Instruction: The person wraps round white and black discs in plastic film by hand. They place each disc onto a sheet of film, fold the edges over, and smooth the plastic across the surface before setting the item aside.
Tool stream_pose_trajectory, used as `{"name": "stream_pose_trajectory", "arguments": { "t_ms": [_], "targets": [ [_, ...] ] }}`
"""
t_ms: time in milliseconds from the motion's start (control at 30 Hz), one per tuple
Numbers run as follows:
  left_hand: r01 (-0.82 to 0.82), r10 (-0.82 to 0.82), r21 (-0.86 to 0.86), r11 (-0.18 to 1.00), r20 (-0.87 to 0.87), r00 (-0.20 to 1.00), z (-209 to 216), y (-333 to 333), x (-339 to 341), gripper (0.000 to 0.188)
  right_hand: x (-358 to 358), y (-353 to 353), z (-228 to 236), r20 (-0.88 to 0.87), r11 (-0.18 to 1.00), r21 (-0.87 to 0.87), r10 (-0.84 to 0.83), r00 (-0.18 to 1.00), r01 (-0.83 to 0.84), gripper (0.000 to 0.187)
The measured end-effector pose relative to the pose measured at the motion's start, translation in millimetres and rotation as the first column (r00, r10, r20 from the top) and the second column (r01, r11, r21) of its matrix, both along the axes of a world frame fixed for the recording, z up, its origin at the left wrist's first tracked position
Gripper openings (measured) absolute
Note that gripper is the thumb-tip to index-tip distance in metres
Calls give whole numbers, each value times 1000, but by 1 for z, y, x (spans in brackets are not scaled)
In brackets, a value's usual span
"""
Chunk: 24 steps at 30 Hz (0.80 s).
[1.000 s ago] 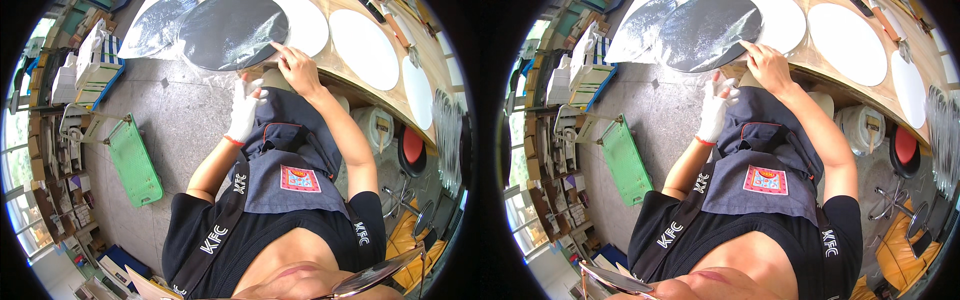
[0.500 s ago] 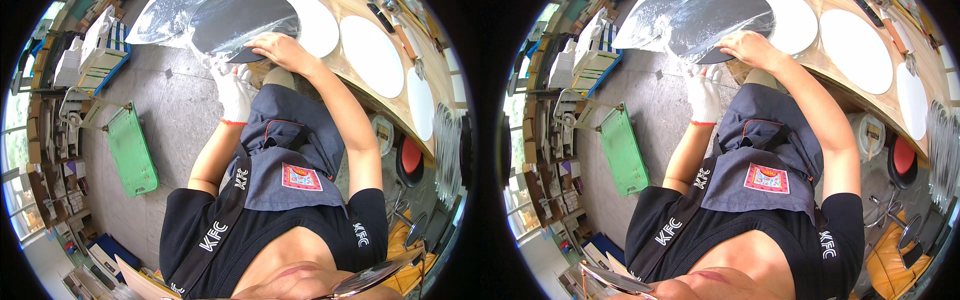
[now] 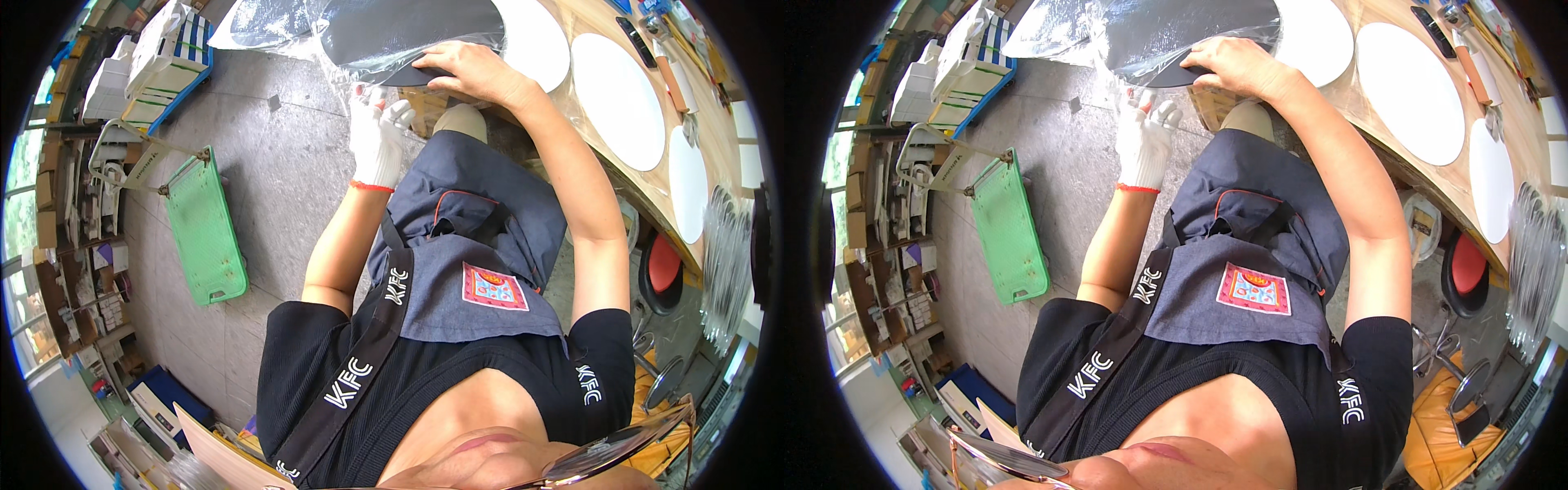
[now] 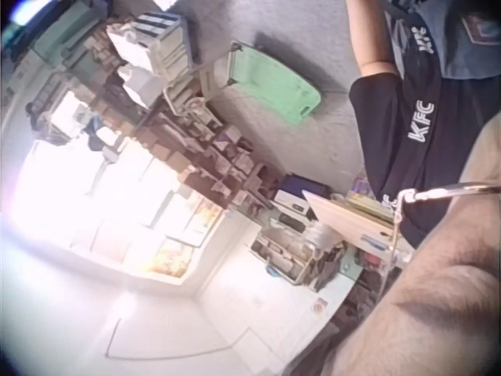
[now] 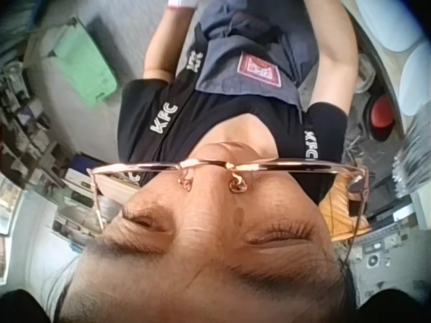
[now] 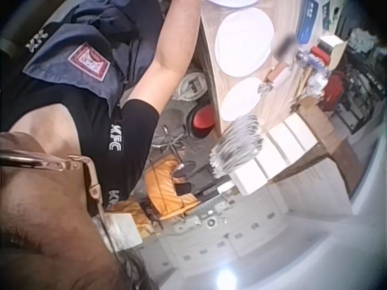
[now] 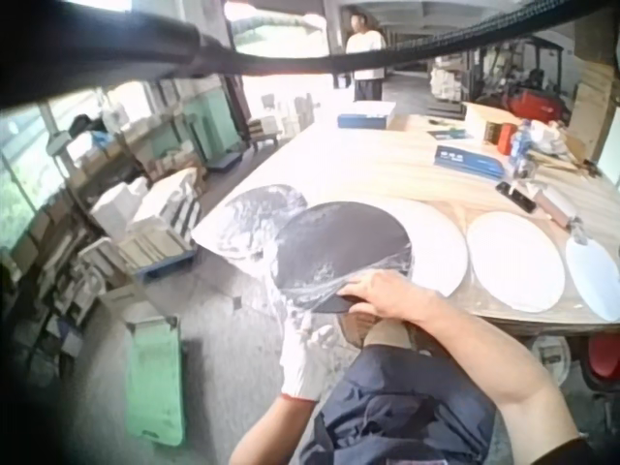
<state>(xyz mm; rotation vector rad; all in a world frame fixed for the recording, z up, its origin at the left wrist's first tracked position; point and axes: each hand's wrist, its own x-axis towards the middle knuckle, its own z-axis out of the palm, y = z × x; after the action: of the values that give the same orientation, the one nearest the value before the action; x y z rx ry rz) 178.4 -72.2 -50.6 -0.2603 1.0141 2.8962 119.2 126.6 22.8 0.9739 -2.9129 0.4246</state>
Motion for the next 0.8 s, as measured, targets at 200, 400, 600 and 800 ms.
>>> {"name": "stream_pose_trajectory", "arguments": {
  "t_ms": [200,400,600,800],
  "targets": [
    [95,-101,86,992,65,993,-15,0,-11,54,0,1,-2,-40,1000,28,-7,999,8,45],
    [160,-160,40,986,-2,987,-11,4,-8,49,3,-4,5,20,999,3,-38,999,38,37],
    [121,-120,69,990,-9,993,2,11,-17,46,-22,10,-7,-94,988,-131,75,993,-87,38],
    [117,-105,59,991,-176,979,19,21,-23,44,-33,11,18,50,978,-195,90,995,-79,41]
  ]
}}
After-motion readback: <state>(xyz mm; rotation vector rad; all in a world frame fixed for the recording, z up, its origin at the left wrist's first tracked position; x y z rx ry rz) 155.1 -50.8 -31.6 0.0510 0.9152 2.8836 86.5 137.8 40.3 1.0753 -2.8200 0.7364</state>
